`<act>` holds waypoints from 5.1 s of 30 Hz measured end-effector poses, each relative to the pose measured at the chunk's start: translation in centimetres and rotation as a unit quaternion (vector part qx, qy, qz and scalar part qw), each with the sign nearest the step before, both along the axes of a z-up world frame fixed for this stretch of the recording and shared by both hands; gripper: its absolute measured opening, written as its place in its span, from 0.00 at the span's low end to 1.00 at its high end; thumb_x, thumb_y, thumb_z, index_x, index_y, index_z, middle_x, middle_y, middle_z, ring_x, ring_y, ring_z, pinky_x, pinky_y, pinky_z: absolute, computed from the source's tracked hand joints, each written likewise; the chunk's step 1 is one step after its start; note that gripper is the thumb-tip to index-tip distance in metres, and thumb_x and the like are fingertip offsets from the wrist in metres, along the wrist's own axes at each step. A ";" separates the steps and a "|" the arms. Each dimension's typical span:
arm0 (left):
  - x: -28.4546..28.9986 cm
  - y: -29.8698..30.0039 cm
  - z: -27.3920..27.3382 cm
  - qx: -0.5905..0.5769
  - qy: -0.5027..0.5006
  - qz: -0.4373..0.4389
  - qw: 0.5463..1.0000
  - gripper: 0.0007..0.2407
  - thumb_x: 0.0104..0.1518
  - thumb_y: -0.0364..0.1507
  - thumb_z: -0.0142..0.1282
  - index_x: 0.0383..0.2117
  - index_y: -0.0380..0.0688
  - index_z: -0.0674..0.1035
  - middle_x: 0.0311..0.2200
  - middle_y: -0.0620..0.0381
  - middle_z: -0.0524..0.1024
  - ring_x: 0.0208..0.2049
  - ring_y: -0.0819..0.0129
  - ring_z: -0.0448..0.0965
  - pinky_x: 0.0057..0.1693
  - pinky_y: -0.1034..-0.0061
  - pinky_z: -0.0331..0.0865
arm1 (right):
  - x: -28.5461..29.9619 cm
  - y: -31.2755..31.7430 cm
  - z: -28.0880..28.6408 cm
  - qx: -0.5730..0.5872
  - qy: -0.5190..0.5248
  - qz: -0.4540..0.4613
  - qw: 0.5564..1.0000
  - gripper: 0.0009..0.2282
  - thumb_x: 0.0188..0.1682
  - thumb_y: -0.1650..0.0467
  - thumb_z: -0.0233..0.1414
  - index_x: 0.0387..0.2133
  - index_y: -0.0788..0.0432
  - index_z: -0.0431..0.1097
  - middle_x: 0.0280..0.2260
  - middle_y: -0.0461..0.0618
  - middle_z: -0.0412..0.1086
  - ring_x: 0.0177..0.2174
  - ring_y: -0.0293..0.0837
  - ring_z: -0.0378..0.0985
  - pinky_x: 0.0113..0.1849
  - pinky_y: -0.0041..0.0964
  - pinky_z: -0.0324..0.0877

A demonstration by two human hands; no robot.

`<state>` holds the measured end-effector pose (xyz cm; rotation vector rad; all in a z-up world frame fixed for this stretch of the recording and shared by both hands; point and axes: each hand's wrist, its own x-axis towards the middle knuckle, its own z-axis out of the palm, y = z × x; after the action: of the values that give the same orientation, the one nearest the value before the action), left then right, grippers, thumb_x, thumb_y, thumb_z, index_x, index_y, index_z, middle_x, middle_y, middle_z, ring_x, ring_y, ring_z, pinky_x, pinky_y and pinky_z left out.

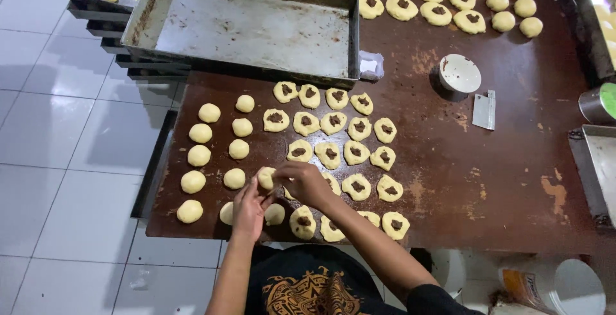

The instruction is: The recorder is filling dough portions with chocolate paste and shaping them into rounds on a bakery table.

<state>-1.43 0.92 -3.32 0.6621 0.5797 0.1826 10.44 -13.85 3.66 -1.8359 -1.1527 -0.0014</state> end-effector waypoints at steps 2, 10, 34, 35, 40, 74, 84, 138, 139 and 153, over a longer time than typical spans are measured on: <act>0.2 -0.8 3.5 0.091 0.022 -0.023 0.995 0.23 0.69 0.40 0.43 0.65 0.36 0.69 0.56 0.51 0.75 0.53 0.66 0.76 0.58 0.71 0.70 | -0.2 0.3 1.1 -0.001 0.064 -0.018 0.998 0.07 0.44 0.76 0.62 0.36 0.59 0.80 0.35 0.53 0.80 0.35 0.43 0.84 0.36 0.36 0.81; 0.8 -1.2 2.2 0.032 -0.084 0.028 0.996 0.24 0.68 0.39 0.44 0.68 0.40 0.65 0.58 0.48 0.72 0.54 0.67 0.73 0.61 0.73 0.66 | -0.1 0.9 0.0 -0.064 0.089 -0.053 0.993 0.03 0.45 0.75 0.63 0.32 0.59 0.81 0.30 0.52 0.79 0.29 0.45 0.83 0.32 0.36 0.81; 0.2 -0.2 6.1 0.061 -0.018 0.054 0.996 0.19 0.67 0.33 0.48 0.59 0.32 0.74 0.58 0.46 0.75 0.57 0.60 0.75 0.63 0.63 0.70 | -0.2 1.0 2.1 0.012 0.107 0.035 0.994 0.05 0.46 0.78 0.60 0.34 0.61 0.76 0.35 0.50 0.78 0.37 0.44 0.85 0.39 0.34 0.84; 0.2 -0.4 6.2 0.079 -0.034 0.043 0.995 0.19 0.66 0.33 0.47 0.59 0.34 0.73 0.59 0.49 0.74 0.58 0.64 0.74 0.63 0.66 0.69 | -0.1 1.2 2.1 0.011 0.092 0.017 0.996 0.05 0.45 0.78 0.61 0.34 0.62 0.78 0.34 0.51 0.78 0.34 0.45 0.85 0.37 0.34 0.83; 0.6 -0.8 4.5 0.069 -0.049 0.055 0.995 0.18 0.66 0.31 0.47 0.60 0.36 0.73 0.59 0.50 0.74 0.57 0.66 0.74 0.61 0.68 0.69 | -0.4 1.4 1.9 -0.004 0.058 -0.011 0.998 0.04 0.43 0.77 0.62 0.32 0.62 0.79 0.32 0.53 0.79 0.30 0.46 0.84 0.32 0.36 0.80; 1.9 -0.2 0.9 0.072 -0.010 0.056 0.996 0.18 0.66 0.28 0.51 0.60 0.31 0.75 0.56 0.47 0.76 0.53 0.66 0.76 0.58 0.73 0.70 | 0.1 2.3 -1.4 -0.064 0.194 -0.068 0.977 0.04 0.43 0.74 0.63 0.30 0.63 0.79 0.30 0.54 0.80 0.30 0.44 0.85 0.36 0.36 0.81; 4.0 -0.9 1.0 0.427 -0.103 -0.004 0.898 0.22 0.71 0.31 0.38 0.69 0.33 0.59 0.69 0.43 0.58 0.68 0.59 0.60 0.67 0.70 0.58 | 2.2 4.8 -8.8 0.062 0.452 -0.041 0.889 0.31 0.43 0.81 0.60 0.61 0.61 0.58 0.57 0.60 0.67 0.53 0.51 0.75 0.53 0.41 0.74; 4.6 2.7 4.2 0.144 0.037 -0.017 0.989 0.23 0.68 0.41 0.40 0.62 0.37 0.66 0.59 0.44 0.72 0.62 0.53 0.75 0.66 0.62 0.70 | 11.6 5.1 -6.4 0.133 0.588 0.086 0.793 0.13 0.44 0.76 0.63 0.39 0.58 0.66 0.36 0.49 0.74 0.38 0.42 0.82 0.40 0.36 0.80; 5.3 2.3 3.7 0.143 0.039 -0.020 0.989 0.23 0.68 0.41 0.40 0.62 0.37 0.66 0.59 0.44 0.72 0.62 0.53 0.75 0.66 0.62 0.70 | 10.5 3.9 -5.7 0.134 0.589 0.083 0.792 0.13 0.44 0.76 0.63 0.39 0.58 0.66 0.36 0.49 0.74 0.38 0.42 0.82 0.40 0.36 0.80; 6.0 -6.7 6.0 0.474 -0.066 -0.130 0.868 0.31 0.64 0.46 0.23 0.71 0.43 0.42 0.71 0.48 0.53 0.68 0.57 0.62 0.56 0.61 0.77 | 4.4 -3.4 -2.0 -0.072 0.432 -0.180 0.881 0.13 0.51 0.62 0.60 0.39 0.59 0.83 0.25 0.56 0.80 0.22 0.38 0.78 0.26 0.34 0.69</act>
<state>4.59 -5.73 2.69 1.6637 0.2279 0.2570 14.81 -17.21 1.71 -1.8332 -0.1823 0.6417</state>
